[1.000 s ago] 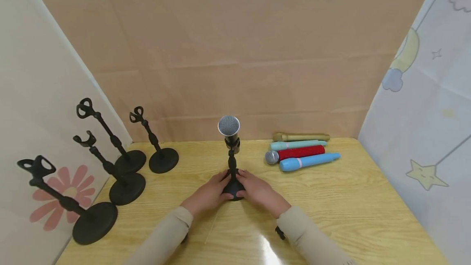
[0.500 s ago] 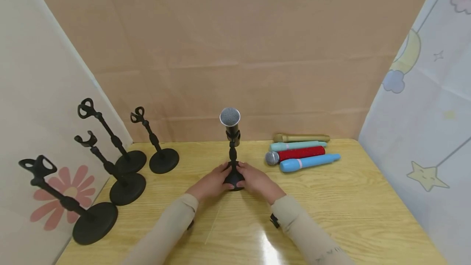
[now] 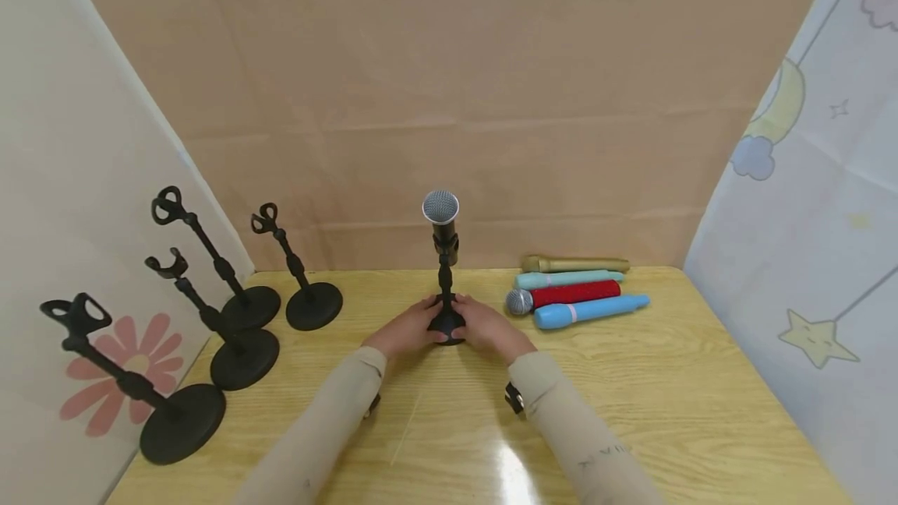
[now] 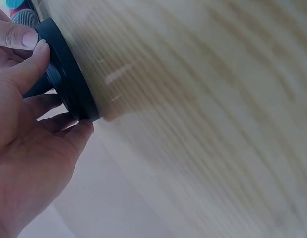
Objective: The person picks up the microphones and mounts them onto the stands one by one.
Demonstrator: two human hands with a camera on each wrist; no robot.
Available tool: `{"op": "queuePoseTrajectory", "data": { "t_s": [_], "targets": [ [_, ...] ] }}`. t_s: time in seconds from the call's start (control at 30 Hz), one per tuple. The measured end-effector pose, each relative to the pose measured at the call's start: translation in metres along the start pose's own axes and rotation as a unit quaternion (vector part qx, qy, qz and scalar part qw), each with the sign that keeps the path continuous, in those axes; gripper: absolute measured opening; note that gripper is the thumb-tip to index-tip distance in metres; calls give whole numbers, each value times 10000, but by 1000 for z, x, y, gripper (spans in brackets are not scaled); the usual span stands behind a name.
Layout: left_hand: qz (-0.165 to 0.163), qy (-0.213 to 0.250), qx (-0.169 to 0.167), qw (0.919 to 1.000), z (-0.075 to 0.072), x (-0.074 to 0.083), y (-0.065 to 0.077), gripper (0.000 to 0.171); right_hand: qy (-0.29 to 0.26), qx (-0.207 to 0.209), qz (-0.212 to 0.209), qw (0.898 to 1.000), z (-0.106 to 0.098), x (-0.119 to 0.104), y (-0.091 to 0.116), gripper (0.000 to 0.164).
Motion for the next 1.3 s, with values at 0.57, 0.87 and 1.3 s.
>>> {"op": "queuePoseTrajectory", "data": {
  "t_s": [0.57, 0.87, 1.3],
  "targets": [
    [-83, 132, -71, 9999, -13, -7, -27, 72, -162, -56, 260, 9995, -13, 13, -21, 62],
    [-156, 255, -89, 9995, -14, -9, -36, 73, -275, -156, 349, 9989, -14, 18, -26, 62],
    [-311, 358, -109, 9988, -15, -15, -40, 74, -229, -168, 404, 9988, -12, 22, -32, 65]
  ]
}}
Point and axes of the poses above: each hand's wrist, its own y-axis away from the middle knuckle, its own z-axis out of the palm, x = y × z, the point moved 9 cm from there along -y, towards the middle knuckle, and after that the axes turned 13 degrees about y, right-handed, at the moved point
